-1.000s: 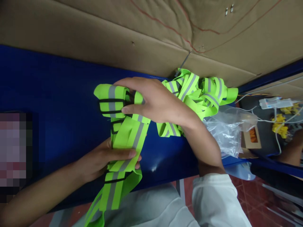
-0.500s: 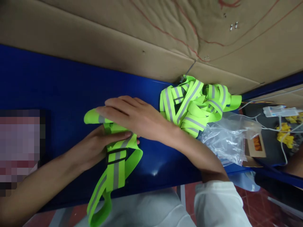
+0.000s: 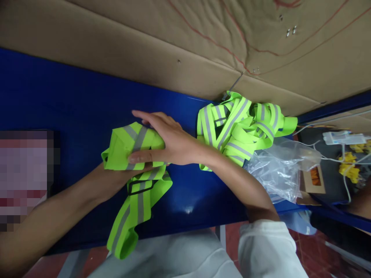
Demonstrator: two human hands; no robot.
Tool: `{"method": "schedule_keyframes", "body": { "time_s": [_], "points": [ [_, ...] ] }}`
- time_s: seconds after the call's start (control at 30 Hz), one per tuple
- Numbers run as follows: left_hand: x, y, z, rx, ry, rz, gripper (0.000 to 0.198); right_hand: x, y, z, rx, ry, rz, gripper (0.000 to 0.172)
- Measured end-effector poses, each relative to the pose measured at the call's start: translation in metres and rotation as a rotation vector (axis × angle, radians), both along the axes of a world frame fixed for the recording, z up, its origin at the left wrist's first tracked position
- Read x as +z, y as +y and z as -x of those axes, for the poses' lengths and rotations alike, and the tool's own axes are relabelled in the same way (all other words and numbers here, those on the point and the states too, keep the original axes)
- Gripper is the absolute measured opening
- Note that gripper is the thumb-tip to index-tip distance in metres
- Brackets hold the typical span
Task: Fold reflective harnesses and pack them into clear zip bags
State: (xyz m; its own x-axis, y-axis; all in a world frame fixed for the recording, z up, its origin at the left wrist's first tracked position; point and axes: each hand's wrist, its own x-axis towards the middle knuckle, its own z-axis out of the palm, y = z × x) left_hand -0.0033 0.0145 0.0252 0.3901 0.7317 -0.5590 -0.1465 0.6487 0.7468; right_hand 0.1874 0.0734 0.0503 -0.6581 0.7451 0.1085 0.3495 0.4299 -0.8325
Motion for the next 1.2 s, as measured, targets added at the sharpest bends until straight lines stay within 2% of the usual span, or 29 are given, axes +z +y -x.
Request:
{"method": "schedule_keyframes", "body": {
  "time_s": [0.13,0.27,0.43,0.6,0.73,0.87,1.03,1.2],
  "points": [
    [0.002,-0.001,-0.003,0.034,0.023,-0.051,0.058,0.0,0.003,0.003,-0.02,-0.145,0.038,0.056],
    [0.004,-0.005,-0.012,-0.03,-0.045,0.039,0.049,0.003,0.005,0.003,-0.13,-0.184,-0.065,0.062],
    [0.005,-0.008,-0.017,-0.023,-0.134,0.241,0.036,0.004,0.004,0.001,-0.129,-0.322,-0.152,0.068],
    [0.007,-0.01,-0.014,-0.067,-0.1,0.263,0.03,0.015,-0.006,0.003,-0.187,-0.369,-0.312,0.074],
    [0.01,-0.012,-0.012,-0.168,-0.14,0.199,0.034,0.019,-0.007,-0.003,-0.21,-0.315,-0.477,0.058],
    [0.014,-0.016,-0.014,-0.262,-0.211,0.142,0.037,0.016,-0.002,-0.011,-0.264,-0.242,-0.535,0.05],
    [0.016,-0.014,-0.015,-0.228,-0.191,0.111,0.036,0.009,-0.006,-0.008,-0.227,-0.394,-0.54,0.052],
    [0.015,-0.008,-0.01,-0.168,-0.157,0.088,0.032,0.0,-0.011,0.0,-0.133,-0.444,-0.557,0.041]
  ]
}}
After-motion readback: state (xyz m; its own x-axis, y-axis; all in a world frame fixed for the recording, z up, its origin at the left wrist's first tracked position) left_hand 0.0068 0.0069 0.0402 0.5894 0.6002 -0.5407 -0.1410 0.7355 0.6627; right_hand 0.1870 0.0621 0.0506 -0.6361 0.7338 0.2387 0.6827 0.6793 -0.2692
